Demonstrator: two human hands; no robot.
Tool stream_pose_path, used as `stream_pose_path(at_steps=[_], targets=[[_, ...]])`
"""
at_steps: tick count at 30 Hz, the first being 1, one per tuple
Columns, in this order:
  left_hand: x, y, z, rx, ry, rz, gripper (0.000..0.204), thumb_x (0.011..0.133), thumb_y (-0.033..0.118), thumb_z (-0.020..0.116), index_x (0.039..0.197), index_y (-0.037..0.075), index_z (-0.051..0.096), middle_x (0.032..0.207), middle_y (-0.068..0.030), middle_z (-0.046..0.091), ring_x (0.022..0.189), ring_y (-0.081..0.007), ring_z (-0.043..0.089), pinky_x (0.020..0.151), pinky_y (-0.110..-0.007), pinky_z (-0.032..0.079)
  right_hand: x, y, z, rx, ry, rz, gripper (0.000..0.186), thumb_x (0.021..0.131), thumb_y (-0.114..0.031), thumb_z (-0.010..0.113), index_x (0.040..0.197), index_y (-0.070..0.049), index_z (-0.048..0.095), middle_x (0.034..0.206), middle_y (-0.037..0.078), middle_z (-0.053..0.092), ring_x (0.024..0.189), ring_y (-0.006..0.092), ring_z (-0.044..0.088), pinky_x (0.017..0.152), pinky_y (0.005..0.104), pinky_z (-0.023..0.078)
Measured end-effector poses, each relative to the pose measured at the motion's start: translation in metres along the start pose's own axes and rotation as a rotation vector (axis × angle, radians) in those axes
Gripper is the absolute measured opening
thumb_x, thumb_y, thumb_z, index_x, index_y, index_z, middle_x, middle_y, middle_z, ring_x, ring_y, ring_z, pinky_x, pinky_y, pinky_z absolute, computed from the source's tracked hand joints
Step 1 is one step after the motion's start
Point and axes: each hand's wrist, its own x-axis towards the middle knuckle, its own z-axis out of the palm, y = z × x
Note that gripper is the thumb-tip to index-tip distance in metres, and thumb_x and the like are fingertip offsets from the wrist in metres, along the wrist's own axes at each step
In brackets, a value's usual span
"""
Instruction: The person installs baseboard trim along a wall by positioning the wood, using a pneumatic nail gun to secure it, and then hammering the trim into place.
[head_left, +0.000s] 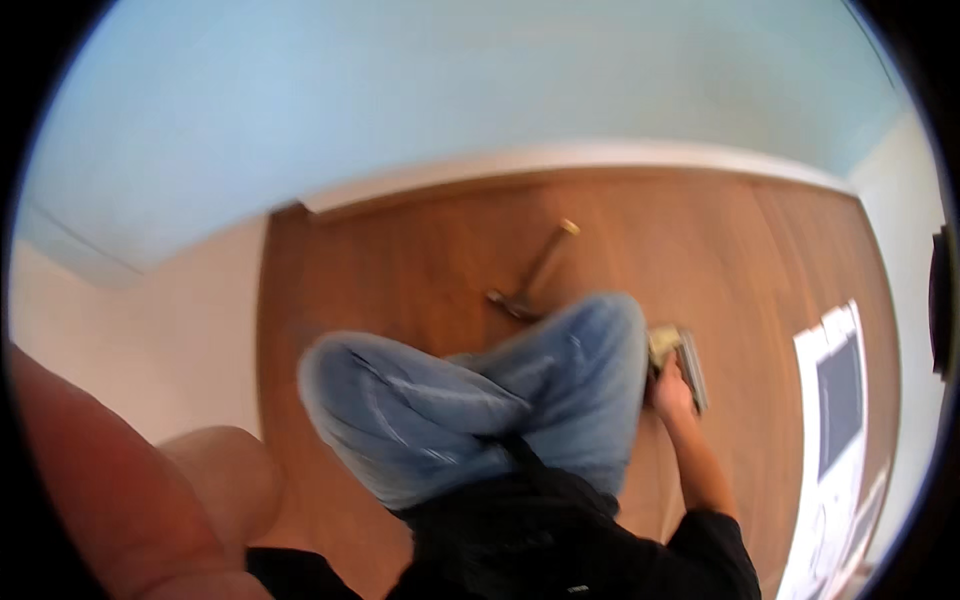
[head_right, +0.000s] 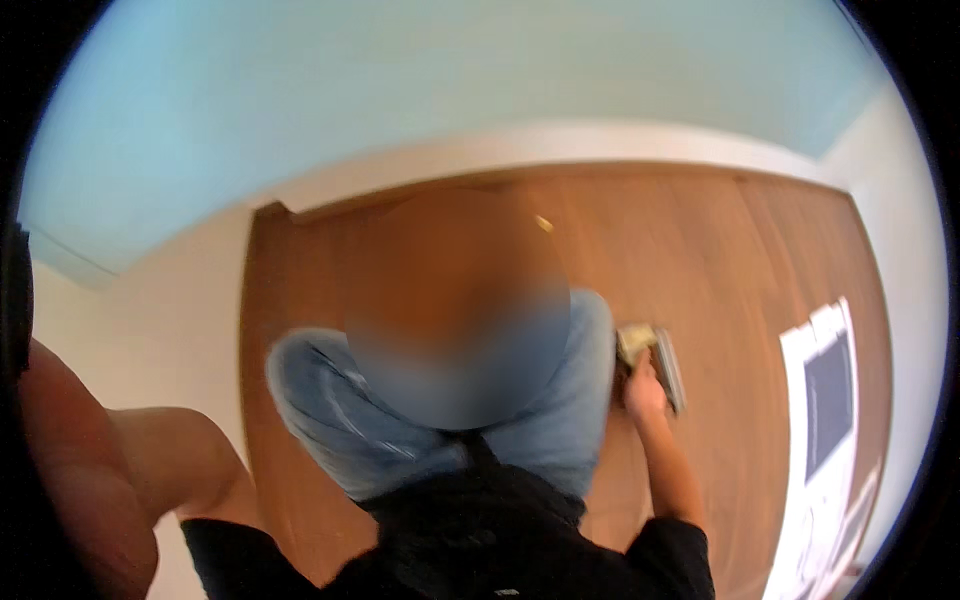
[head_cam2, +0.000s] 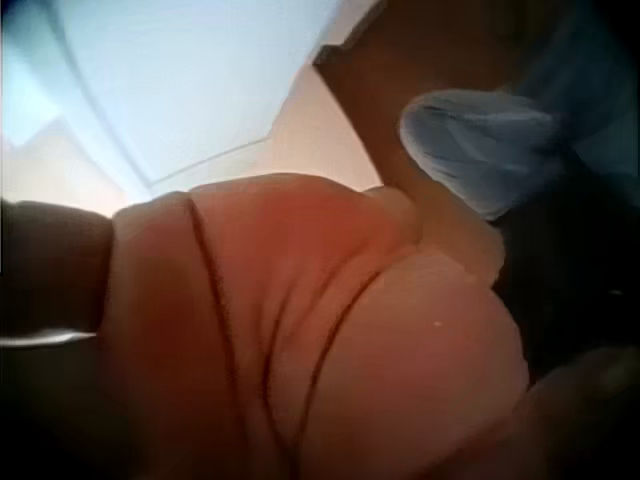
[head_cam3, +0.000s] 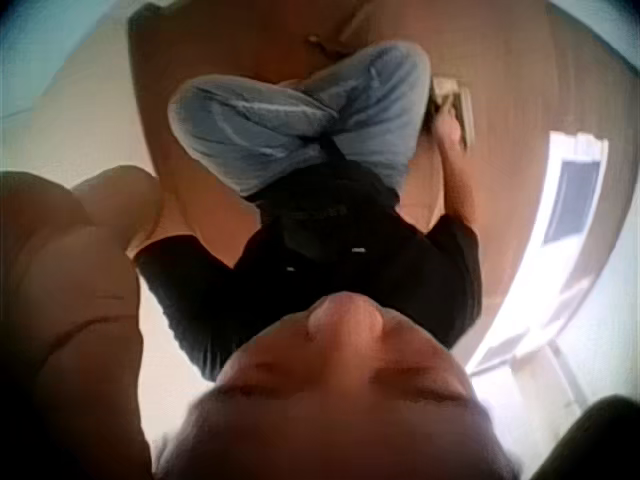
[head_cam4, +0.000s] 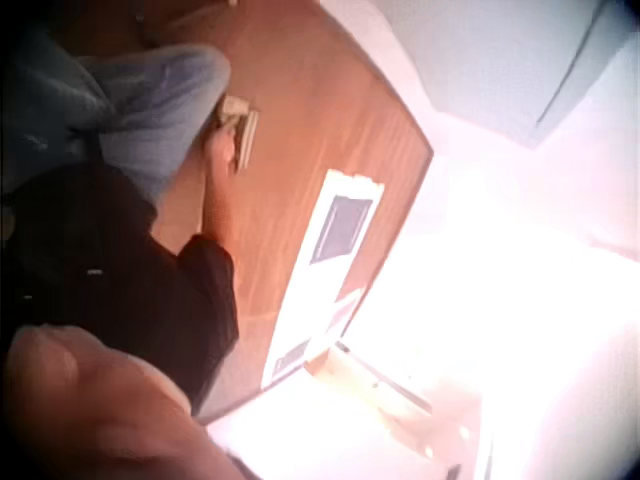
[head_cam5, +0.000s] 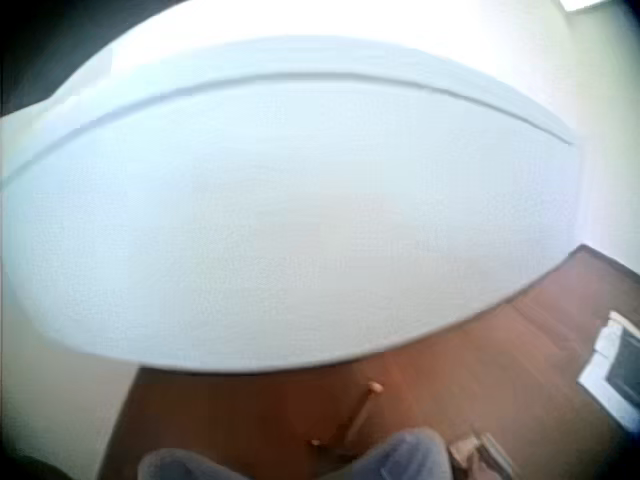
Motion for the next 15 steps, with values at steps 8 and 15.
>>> stream_pose_path(at_steps=[8, 15], targets=[[-0.004, 0.069, -0.066, 0.174, -0.048, 0.070, 0.030, 0.108, 0.014, 0.053, 0.131, -0.001, 0.065, 0.127, -0.0150, 0.069, 0.118, -0.0238, 0.065, 0.096, -0.033, 0.054, -0.054, 0.065, -0.005, -0.028, -0.255, 0.256, 0.066, 0.107, -0.029, 0.040, 0.165, -0.011, 0.015, 0.137, 0.028, 0.060, 0.120, 0.0434, 0.063, 0.097, 0.0532, 0.053], [-0.063, 0.041, -0.092, 0.313, -0.047, 0.028, 0.030, 0.108, 0.015, 0.053, 0.130, 0.000, 0.066, 0.124, -0.0135, 0.070, 0.117, -0.0224, 0.066, 0.092, -0.031, 0.054, -0.007, 0.096, 0.029, -0.141, -0.070, 0.031, 0.077, 0.103, -0.034, 0.052, 0.162, -0.002, 0.013, 0.139, 0.026, 0.057, 0.115, 0.0422, 0.064, 0.096, 0.0498, 0.052]])
